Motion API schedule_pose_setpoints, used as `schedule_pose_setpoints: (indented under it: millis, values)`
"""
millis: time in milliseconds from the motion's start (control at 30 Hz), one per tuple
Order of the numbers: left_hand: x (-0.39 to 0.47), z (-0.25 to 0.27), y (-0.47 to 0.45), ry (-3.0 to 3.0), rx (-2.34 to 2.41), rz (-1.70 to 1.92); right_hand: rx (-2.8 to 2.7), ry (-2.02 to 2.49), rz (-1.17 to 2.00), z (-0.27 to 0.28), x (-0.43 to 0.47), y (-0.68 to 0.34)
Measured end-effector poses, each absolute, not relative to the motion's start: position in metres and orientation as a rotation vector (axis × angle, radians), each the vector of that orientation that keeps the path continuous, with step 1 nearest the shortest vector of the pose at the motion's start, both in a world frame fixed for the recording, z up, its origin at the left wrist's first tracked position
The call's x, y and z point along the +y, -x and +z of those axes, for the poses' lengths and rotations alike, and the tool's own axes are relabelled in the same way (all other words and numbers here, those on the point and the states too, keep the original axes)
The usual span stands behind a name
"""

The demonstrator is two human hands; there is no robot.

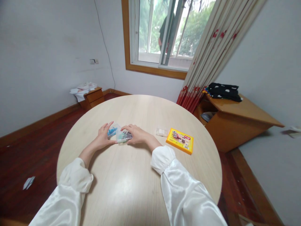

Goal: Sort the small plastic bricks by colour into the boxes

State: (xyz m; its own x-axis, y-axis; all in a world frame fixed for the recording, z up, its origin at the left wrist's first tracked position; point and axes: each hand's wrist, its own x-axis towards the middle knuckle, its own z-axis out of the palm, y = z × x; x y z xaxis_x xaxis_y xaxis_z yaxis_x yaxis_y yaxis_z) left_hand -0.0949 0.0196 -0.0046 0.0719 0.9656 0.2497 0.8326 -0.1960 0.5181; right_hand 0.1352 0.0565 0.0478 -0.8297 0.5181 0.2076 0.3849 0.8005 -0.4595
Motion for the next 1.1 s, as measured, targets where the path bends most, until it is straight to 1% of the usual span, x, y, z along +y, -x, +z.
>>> schedule_pose_setpoints:
  millis: [100, 233, 367, 500, 600, 700, 800, 900, 1000, 1100]
  values:
    - [0.021, -0.004, 0.098, -2.077, 1.758, 0.898, -2.660, 0.635, 0.632, 0.041, 0.062, -0.132]
    - [0.020, 0.000, 0.100, -2.003, 1.699, 0.969, -2.624, 0.731, 0.671, 0.046, 0.063, -0.130]
    - [0.021, 0.001, 0.103, -1.932, 1.585, 1.060, -2.554, 0.830, 0.743, 0.067, 0.060, -0.131]
    - [0.023, 0.001, 0.104, -1.867, 1.481, 1.065, -2.554, 0.729, 0.815, 0.095, 0.060, -0.133]
    - [0.021, 0.002, 0.102, -1.858, 1.377, 1.045, -2.484, 0.655, 0.795, 0.104, 0.064, -0.129]
    - [0.018, 0.004, 0.097, -1.813, 1.252, 1.061, -2.437, 0.596, 0.748, 0.093, 0.070, -0.117]
    - [0.016, 0.007, 0.093, -1.717, 1.162, 1.095, -2.563, 0.583, 0.772, 0.071, 0.074, -0.102]
    - [0.016, 0.008, 0.091, -1.690, 1.136, 1.146, -2.570, 0.571, 0.758, 0.057, 0.073, -0.092]
    - [0.019, 0.007, 0.092, -1.702, 1.147, 1.180, -2.595, 0.552, 0.743, 0.061, 0.071, -0.095]
    - [0.021, 0.005, 0.094, -1.695, 1.169, 1.164, -2.513, 0.688, 0.754, 0.076, 0.073, -0.118]
